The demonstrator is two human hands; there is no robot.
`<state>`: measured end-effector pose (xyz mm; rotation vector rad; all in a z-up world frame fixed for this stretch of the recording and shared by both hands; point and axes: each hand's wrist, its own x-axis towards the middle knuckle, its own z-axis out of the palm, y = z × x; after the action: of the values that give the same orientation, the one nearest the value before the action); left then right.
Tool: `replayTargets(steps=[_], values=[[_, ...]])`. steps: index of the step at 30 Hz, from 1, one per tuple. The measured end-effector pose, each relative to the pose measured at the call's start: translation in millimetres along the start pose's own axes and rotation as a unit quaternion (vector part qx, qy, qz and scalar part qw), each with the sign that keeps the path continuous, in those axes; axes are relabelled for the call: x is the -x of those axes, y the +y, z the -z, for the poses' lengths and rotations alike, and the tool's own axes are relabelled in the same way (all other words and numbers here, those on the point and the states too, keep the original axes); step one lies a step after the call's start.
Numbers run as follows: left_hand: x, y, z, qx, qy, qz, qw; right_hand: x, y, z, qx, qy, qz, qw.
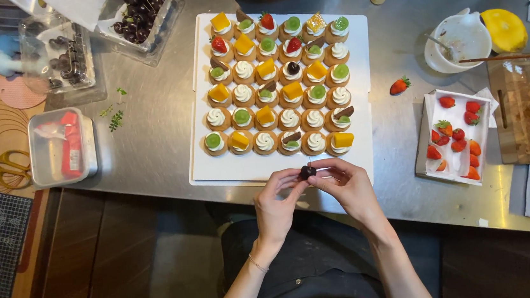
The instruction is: The person decorates a large fruit tart in a white box on a stainless steel counter. They open a strawberry container, place strawberry halves onto cream-topped tartlets, brush fruit with glaze using a pastry brush, and add cherries and other fruit pieces one at a time to fill the tart pattern.
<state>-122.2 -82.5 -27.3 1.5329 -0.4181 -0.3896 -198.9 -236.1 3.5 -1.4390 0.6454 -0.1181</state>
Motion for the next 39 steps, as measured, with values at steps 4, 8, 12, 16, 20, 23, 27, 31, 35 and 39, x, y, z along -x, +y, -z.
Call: replayTargets(steps=[4, 8, 12, 16, 20, 23, 27, 31, 35, 39], values=[[-2.2, 22.4, 1.4, -0.052, -0.028, -0.030, 0.998, 1.4, 2.9, 8.3, -0.003, 0.014, -0.016, 1.000], [-6.1, 41.4, 2.0, -0.072, -0.045, -0.029, 0.996, -13.8, 4.5, 28.6, 0.024, 0.078, 0.040, 0.996], [-7.6, 28.1, 11.9, -0.025, 0.015, -0.046, 0.999, -46.8, -21.3, 39.9, 0.211, 0.159, 0.151, 0.952], [-9.0, 20.5, 28.9, -0.012, 0.065, -0.042, 0.997, -80.6, -10.1, 37.5, 0.339, 0.197, 0.217, 0.894], [-7.9, 13.5, 44.2, -0.023, 0.113, -0.051, 0.992, -99.6, 6.0, 29.9, 0.374, 0.220, 0.216, 0.875], [-5.6, 11.6, 53.8, -0.027, 0.128, -0.050, 0.990, -101.9, 9.1, 29.9, 0.380, 0.229, 0.209, 0.872], [-5.8, 11.6, 57.4, -0.015, 0.137, -0.033, 0.990, -94.0, -3.0, 36.9, 0.331, 0.230, 0.196, 0.894], [-12.5, 15.0, 36.8, 0.009, 0.114, -0.038, 0.993, -79.3, -13.5, 38.4, 0.107, 0.150, 0.167, 0.969], [-20.5, 24.2, 2.9, 0.020, 0.033, -0.067, 0.997, -66.6, -16.7, 38.6, -0.137, 0.042, 0.120, 0.982], [-31.5, 42.7, -29.3, 0.023, -0.010, -0.085, 0.996, -69.6, -10.1, 44.0, -0.187, 0.017, 0.080, 0.979]])
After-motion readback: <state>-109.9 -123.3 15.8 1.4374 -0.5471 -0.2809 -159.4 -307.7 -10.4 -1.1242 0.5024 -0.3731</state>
